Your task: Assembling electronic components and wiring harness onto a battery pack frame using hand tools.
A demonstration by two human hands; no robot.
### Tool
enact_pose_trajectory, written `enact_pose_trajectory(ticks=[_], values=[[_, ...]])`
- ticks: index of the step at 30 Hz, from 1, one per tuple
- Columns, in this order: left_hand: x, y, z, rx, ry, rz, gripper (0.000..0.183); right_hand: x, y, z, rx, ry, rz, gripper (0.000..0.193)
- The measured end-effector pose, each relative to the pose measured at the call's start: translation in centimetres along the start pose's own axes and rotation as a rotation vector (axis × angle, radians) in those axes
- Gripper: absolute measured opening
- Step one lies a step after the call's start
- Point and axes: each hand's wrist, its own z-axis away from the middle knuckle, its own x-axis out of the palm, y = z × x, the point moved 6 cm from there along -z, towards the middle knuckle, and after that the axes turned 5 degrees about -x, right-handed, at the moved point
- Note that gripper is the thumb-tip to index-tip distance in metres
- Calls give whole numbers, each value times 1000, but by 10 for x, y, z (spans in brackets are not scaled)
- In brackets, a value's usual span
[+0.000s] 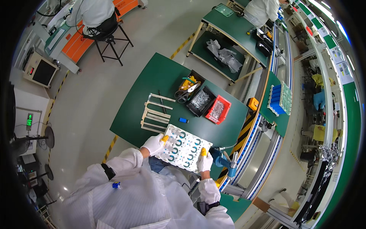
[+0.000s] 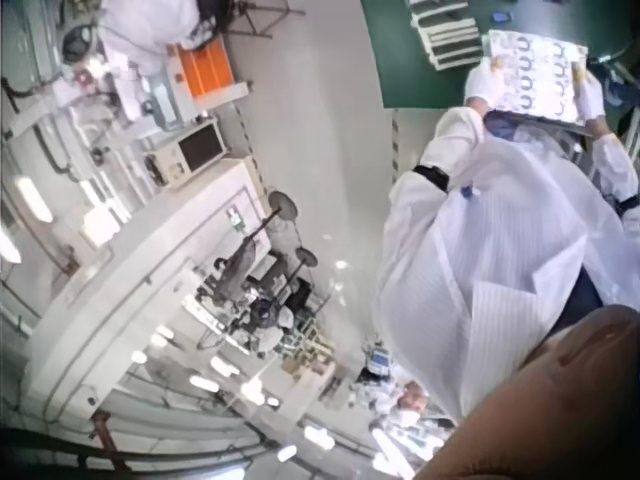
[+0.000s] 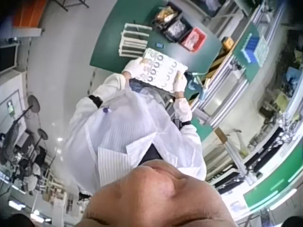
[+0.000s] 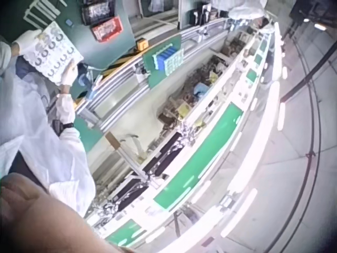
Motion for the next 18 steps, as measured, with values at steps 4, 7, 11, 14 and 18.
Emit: enact_pose_trajectory(ticks=[4, 7, 11, 14, 18], values=[[-49, -4, -41, -282, 265, -71, 35, -10, 10, -1, -21, 24, 56, 30], [-80, -33, -67, -476, 477, -264, 50, -7, 6, 1, 0, -18, 94, 28], [-67, -76, -84, -590, 425, -406, 34, -11, 10, -5, 11, -78, 160, 31], [-55, -77, -87, -536, 435, -402, 26, -15, 15, -8, 22, -107, 178, 37], [-61, -96, -75, -593, 624, -250, 23, -20, 18, -14, 8, -87, 377, 42]])
